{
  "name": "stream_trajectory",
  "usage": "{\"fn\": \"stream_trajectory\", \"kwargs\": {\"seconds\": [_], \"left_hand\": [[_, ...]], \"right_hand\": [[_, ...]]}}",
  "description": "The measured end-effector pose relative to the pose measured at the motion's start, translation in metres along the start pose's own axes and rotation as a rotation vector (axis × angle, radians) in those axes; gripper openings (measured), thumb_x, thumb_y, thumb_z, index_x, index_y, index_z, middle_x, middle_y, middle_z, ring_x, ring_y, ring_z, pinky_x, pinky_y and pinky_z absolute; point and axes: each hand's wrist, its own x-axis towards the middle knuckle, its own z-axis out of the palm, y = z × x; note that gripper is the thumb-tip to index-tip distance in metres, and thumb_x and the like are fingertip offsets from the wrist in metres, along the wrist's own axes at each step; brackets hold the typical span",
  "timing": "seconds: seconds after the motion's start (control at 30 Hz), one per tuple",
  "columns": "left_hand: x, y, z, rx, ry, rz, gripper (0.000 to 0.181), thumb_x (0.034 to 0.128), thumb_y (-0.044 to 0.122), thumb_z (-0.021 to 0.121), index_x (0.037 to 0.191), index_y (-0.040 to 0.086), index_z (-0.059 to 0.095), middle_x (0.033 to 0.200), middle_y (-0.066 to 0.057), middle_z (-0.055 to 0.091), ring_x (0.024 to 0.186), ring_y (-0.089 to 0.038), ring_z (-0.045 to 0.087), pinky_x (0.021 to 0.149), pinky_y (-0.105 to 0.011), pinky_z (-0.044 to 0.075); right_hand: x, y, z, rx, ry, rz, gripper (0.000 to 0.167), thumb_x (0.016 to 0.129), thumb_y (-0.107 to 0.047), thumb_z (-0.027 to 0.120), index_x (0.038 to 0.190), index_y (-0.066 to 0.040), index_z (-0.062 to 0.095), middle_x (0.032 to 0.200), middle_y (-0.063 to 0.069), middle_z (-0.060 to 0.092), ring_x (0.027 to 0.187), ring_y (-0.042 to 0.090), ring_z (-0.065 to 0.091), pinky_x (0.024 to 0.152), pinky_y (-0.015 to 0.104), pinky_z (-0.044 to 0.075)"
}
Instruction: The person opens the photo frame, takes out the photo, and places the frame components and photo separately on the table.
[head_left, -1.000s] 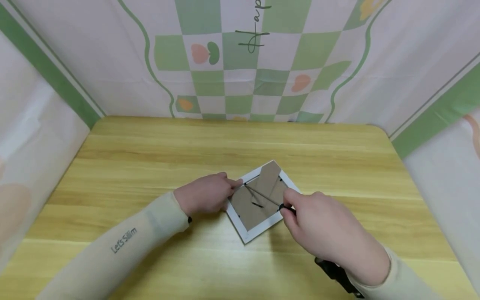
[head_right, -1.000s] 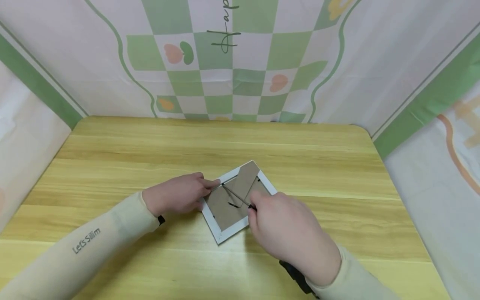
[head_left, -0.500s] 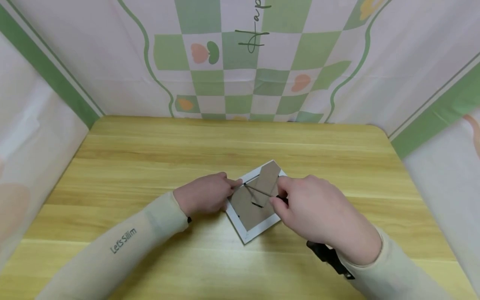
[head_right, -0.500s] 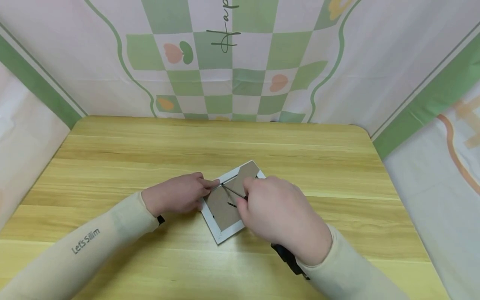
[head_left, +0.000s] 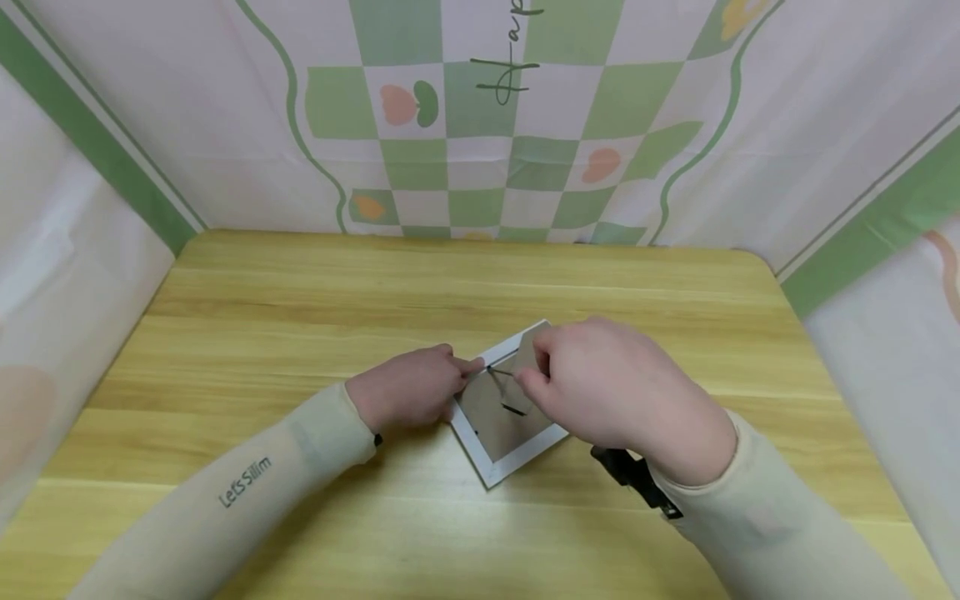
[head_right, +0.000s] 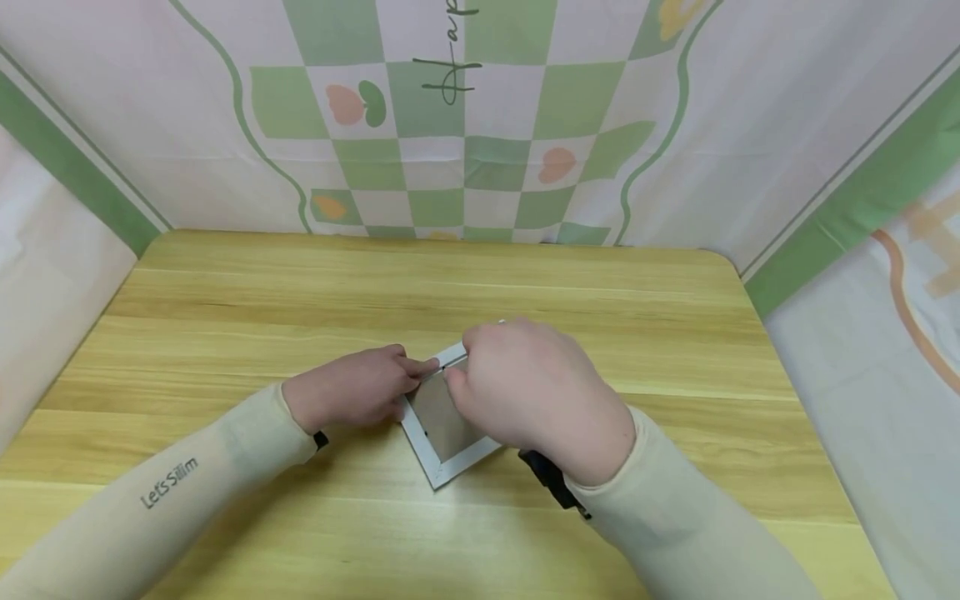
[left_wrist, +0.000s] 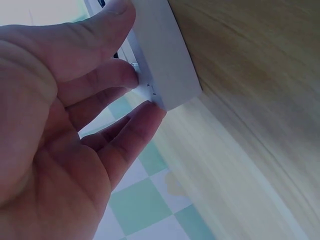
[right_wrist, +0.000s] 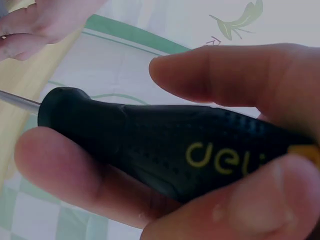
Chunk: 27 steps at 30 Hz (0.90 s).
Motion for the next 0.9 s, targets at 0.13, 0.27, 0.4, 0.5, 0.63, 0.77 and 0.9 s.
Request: {"fn": "stream_trajectory", "kwargs": {"seconds": [0.13,0.27,0.4,0.5,0.63,0.77,0.9], "left_hand": [[0.0,0.0,0.001,0.006,0.003,0.01,0.047,0.0853,0.009,0.071,0.132,0.007,0.065,0.138,0.001,0.058,0.076,-0.019,0.046,0.063,-0.024,0.041],[0.001,0.001,0.001,0.028,0.005,0.015,0.047,0.086,0.01,0.072,0.132,0.005,0.064,0.138,0.0,0.058,0.075,-0.018,0.045,0.063,-0.024,0.041],[0.001,0.001,0.001,0.049,0.002,0.015,0.044,0.0862,0.01,0.07,0.129,0.005,0.067,0.14,0.0,0.056,0.075,-0.019,0.045,0.063,-0.024,0.041],[0.001,0.0,0.002,0.057,0.002,0.015,0.042,0.0859,0.009,0.07,0.128,0.005,0.068,0.141,0.0,0.055,0.075,-0.019,0.044,0.064,-0.024,0.041],[0.001,0.0,0.003,0.058,0.008,0.022,0.042,0.0854,0.009,0.069,0.127,0.005,0.068,0.14,0.0,0.056,0.075,-0.019,0.044,0.064,-0.024,0.041],[0.001,0.0,0.003,0.049,0.013,0.016,0.048,0.0851,0.009,0.07,0.132,0.004,0.064,0.123,-0.001,0.068,0.074,-0.019,0.044,0.062,-0.024,0.041],[0.002,0.001,0.002,0.042,0.012,-0.005,0.055,0.0857,0.009,0.07,0.139,0.004,0.057,0.099,-0.002,0.072,0.073,-0.018,0.043,0.061,-0.025,0.04]], "right_hand": [[0.004,-0.005,-0.002,0.008,0.006,0.013,0.03,0.095,-0.03,0.053,0.067,-0.02,0.053,0.055,-0.005,0.048,0.051,0.013,0.048,0.052,0.033,0.04],[0.009,-0.007,-0.004,0.014,0.004,0.021,0.03,0.095,-0.03,0.053,0.067,-0.019,0.054,0.055,-0.005,0.049,0.05,0.014,0.048,0.052,0.033,0.041],[0.013,-0.006,-0.006,0.032,-0.023,0.042,0.028,0.096,-0.03,0.052,0.07,-0.018,0.057,0.056,-0.005,0.052,0.048,0.012,0.051,0.054,0.033,0.042],[0.016,-0.006,-0.008,0.037,-0.039,0.049,0.027,0.096,-0.031,0.051,0.074,-0.018,0.059,0.058,-0.005,0.054,0.049,0.012,0.053,0.056,0.034,0.044],[0.02,-0.005,-0.01,0.023,-0.036,0.039,0.028,0.096,-0.032,0.051,0.073,-0.018,0.06,0.059,-0.005,0.055,0.056,0.015,0.053,0.059,0.035,0.045],[0.024,-0.005,-0.012,0.015,-0.039,0.035,0.028,0.095,-0.032,0.052,0.073,-0.017,0.06,0.061,-0.004,0.055,0.057,0.016,0.054,0.06,0.035,0.045],[0.028,-0.005,-0.014,0.008,-0.043,0.033,0.026,0.095,-0.033,0.054,0.077,-0.016,0.062,0.063,-0.004,0.057,0.057,0.016,0.054,0.059,0.035,0.045]]}}
